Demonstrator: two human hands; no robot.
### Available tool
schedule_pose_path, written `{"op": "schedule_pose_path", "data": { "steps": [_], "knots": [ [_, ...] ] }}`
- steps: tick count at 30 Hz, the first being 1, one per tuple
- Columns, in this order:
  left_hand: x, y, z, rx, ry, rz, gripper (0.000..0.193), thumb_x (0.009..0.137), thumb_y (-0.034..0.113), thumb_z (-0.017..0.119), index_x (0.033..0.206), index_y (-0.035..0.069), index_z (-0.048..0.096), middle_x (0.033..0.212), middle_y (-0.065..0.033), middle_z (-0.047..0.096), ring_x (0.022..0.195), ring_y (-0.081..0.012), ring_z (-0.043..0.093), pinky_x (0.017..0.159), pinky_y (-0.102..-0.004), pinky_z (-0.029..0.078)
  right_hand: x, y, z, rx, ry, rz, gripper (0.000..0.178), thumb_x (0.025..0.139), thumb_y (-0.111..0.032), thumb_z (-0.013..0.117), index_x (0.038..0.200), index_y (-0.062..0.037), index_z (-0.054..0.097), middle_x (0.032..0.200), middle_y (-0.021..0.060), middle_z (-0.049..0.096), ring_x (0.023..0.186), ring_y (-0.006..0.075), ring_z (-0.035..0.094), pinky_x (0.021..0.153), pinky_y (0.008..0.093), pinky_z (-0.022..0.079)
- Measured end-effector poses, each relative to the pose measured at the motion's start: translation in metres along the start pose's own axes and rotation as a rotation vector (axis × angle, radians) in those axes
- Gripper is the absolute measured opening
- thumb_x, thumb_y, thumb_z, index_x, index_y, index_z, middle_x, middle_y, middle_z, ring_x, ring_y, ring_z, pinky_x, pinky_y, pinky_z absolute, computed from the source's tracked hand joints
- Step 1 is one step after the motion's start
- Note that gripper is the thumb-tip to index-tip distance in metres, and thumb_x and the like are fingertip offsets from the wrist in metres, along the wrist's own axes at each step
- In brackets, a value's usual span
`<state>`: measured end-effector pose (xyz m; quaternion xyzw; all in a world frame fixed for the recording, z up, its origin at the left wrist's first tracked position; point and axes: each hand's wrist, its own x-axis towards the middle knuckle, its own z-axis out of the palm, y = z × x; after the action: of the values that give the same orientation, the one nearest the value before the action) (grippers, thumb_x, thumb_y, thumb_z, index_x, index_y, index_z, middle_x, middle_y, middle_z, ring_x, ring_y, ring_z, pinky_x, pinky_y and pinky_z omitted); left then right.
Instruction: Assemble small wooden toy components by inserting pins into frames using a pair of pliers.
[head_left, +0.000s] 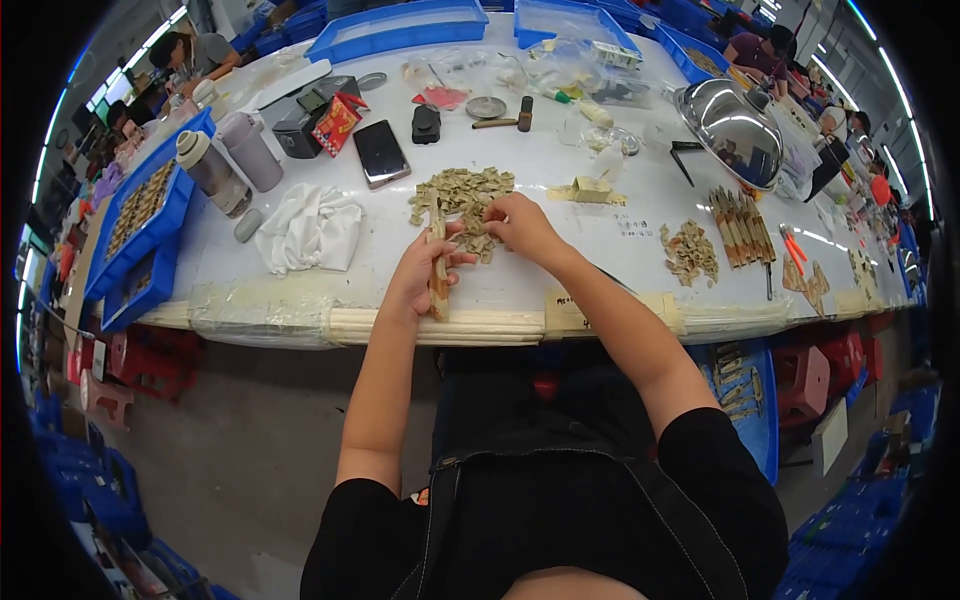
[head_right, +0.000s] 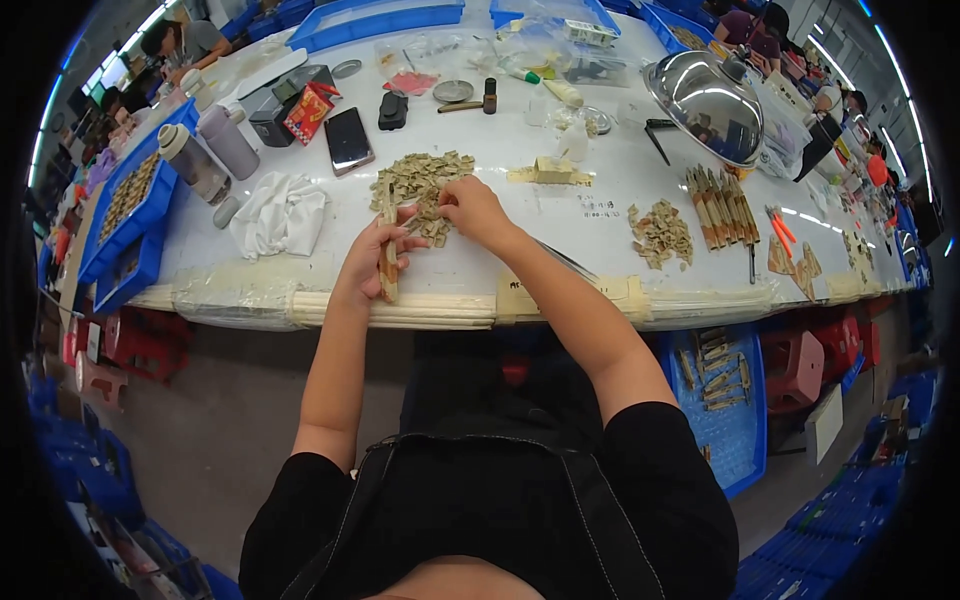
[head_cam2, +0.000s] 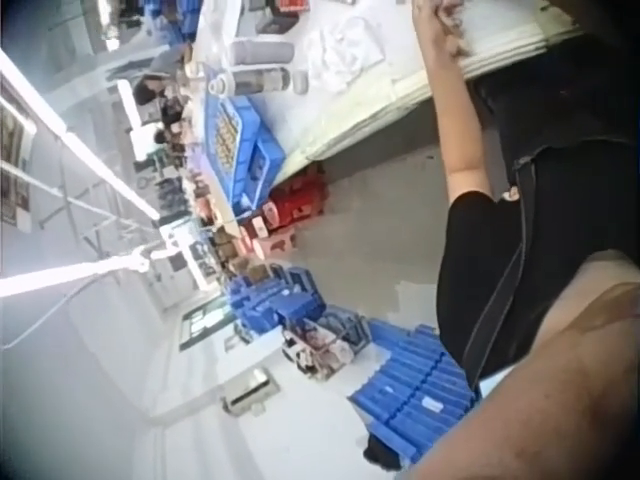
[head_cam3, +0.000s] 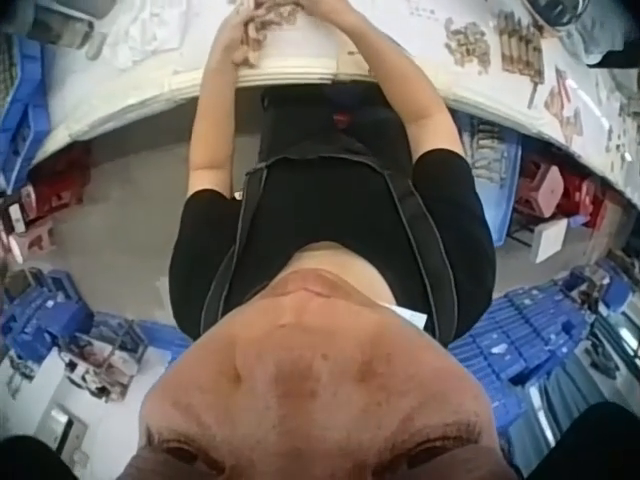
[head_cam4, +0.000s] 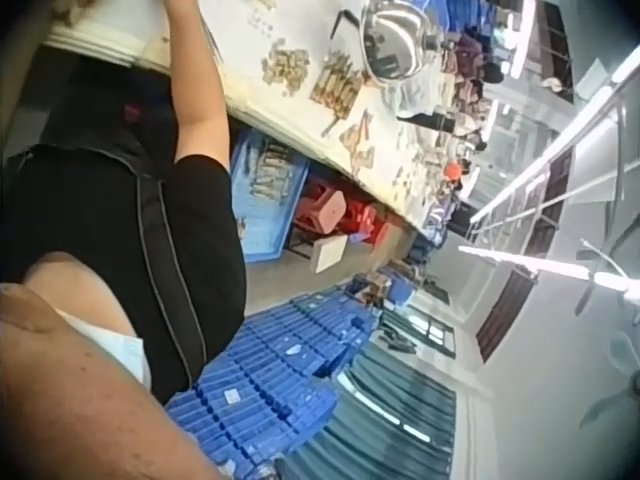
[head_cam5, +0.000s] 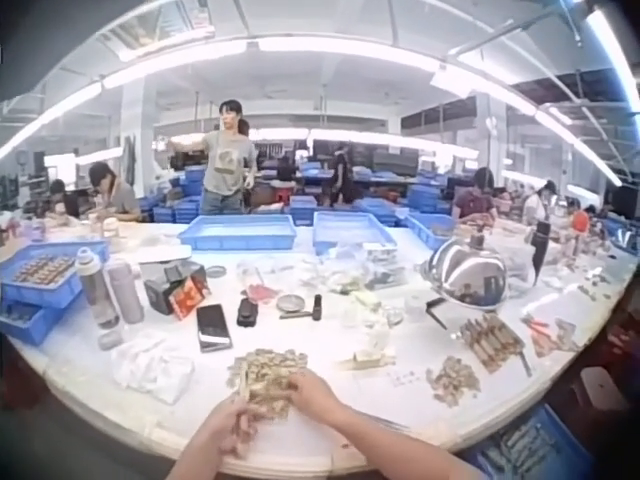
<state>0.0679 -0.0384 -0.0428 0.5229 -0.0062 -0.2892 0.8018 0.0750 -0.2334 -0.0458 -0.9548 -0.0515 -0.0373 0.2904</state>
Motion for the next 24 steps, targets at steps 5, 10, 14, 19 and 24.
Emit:
{"op": "schedule_pose_path", "data": {
  "steps": [5, 10, 14, 19, 24],
  "knots": [
    [-0.004, -0.016, -0.028, -0.594, -0.019, 0.124, 0.027, 0.081, 0.005, 0.045, 0.108, 0.005, 0.050, 0.109, -0.0199, 0.058, 0.069, -0.0176, 0.056, 0.043, -0.0199, 0.036, -0.004, 0.011, -0.020, 1.007, -0.050, 0.114, 0.025, 0.083, -0.004, 0.056, 0.107, -0.0010, 0.061, 0.099, 0.0078, 0.060, 0.075, 0.0130, 0.058, 0.066, 0.0242, 0.048],
    [-0.006, -0.015, -0.028, -0.580, -0.054, 0.149, 0.026, 0.082, 0.007, 0.046, 0.107, 0.004, 0.051, 0.105, -0.0195, 0.060, 0.063, -0.0157, 0.051, 0.042, -0.0200, 0.036, -0.022, 0.016, -0.042, 0.717, 0.140, 0.089, 0.020, 0.082, -0.007, 0.055, 0.099, -0.0027, 0.064, 0.092, 0.0065, 0.063, 0.073, 0.0167, 0.059, 0.064, 0.0297, 0.049],
    [0.001, -0.015, -0.049, -0.617, -0.197, 0.181, 0.030, 0.085, 0.013, 0.044, 0.113, 0.000, 0.048, 0.108, -0.0199, 0.057, 0.066, -0.0167, 0.049, 0.044, -0.0208, 0.037, -0.028, 0.015, -0.023, 0.064, 0.048, -0.105, 0.015, 0.080, -0.011, 0.057, 0.090, -0.0015, 0.063, 0.084, 0.0075, 0.062, 0.074, 0.0223, 0.059, 0.067, 0.0346, 0.048],
    [0.001, -0.015, -0.033, -0.614, -0.080, 0.263, 0.031, 0.086, 0.020, 0.042, 0.110, 0.002, 0.051, 0.094, -0.0159, 0.060, 0.058, -0.0145, 0.046, 0.042, -0.0208, 0.035, -0.031, -0.003, -0.009, -0.041, 0.098, 0.116, 0.013, 0.079, -0.016, 0.060, 0.075, -0.0040, 0.056, 0.075, 0.0079, 0.060, 0.069, 0.0226, 0.055, 0.065, 0.0330, 0.044],
    [-0.003, -0.016, -0.032, -0.557, -0.178, 0.278, 0.036, 0.087, 0.026, 0.038, 0.110, 0.002, 0.051, 0.084, -0.0135, 0.058, 0.055, -0.0145, 0.045, 0.040, -0.0213, 0.035, -0.040, 0.008, -0.043, 0.165, 0.115, -0.054, 0.013, 0.079, -0.015, 0.061, 0.077, -0.0040, 0.054, 0.069, 0.0061, 0.058, 0.065, 0.0198, 0.053, 0.062, 0.0307, 0.044]
  ]
}}
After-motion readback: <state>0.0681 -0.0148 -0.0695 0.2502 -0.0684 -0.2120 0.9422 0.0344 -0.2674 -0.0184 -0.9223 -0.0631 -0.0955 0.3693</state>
